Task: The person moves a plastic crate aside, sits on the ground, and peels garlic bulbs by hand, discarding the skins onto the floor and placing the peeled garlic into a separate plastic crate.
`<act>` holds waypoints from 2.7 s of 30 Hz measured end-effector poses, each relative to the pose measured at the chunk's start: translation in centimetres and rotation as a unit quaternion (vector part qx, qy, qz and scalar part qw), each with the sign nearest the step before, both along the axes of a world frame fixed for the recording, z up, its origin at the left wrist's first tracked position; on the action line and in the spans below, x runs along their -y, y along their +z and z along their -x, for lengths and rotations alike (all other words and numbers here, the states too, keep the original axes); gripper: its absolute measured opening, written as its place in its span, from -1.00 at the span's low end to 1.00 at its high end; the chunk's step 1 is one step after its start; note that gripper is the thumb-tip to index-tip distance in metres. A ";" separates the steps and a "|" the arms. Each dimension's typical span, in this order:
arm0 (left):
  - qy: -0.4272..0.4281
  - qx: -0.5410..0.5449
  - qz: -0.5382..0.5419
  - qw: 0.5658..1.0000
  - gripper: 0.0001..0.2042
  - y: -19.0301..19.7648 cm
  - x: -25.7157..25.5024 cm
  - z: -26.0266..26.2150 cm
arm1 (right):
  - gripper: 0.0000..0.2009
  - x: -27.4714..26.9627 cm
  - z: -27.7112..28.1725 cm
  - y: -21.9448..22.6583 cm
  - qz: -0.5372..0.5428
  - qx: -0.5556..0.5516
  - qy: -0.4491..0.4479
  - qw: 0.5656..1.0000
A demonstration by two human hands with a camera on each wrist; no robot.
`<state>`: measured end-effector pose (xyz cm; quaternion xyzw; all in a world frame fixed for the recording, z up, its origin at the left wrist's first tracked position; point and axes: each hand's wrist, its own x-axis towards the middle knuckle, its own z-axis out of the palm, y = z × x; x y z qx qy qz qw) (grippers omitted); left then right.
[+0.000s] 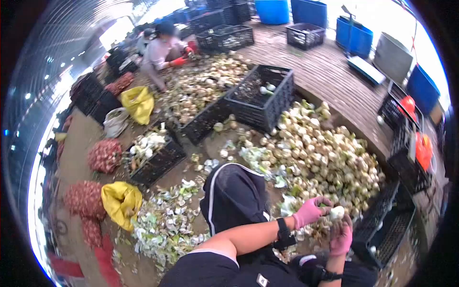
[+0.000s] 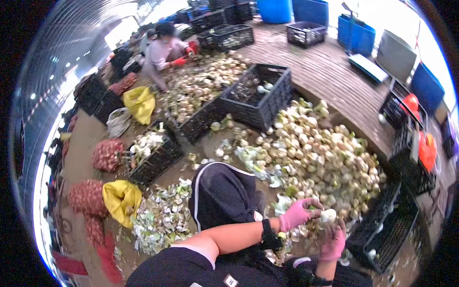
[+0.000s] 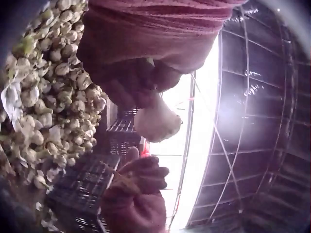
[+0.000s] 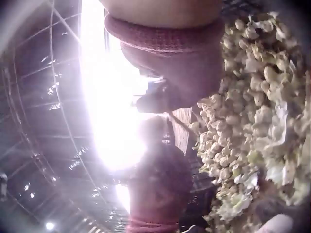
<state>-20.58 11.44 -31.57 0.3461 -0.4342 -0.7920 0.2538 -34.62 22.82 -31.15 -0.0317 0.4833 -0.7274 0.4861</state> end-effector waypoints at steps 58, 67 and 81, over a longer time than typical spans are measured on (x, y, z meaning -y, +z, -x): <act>-0.179 0.080 0.511 0.837 -0.58 0.2 -1.7 0.1 | -0.63 -0.5 -0.4 -4.1 -0.091 -0.138 -0.004 0.986; 0.005 -0.100 -0.143 0.985 -0.84 0.1 0.9 -0.7 | -0.75 -0.9 0.8 0.5 0.004 0.069 -0.037 0.997; -0.071 0.100 0.009 0.992 -0.63 -2.0 3.7 0.8 | -0.88 -1.2 2.3 -0.2 -0.058 -0.043 -0.138 0.988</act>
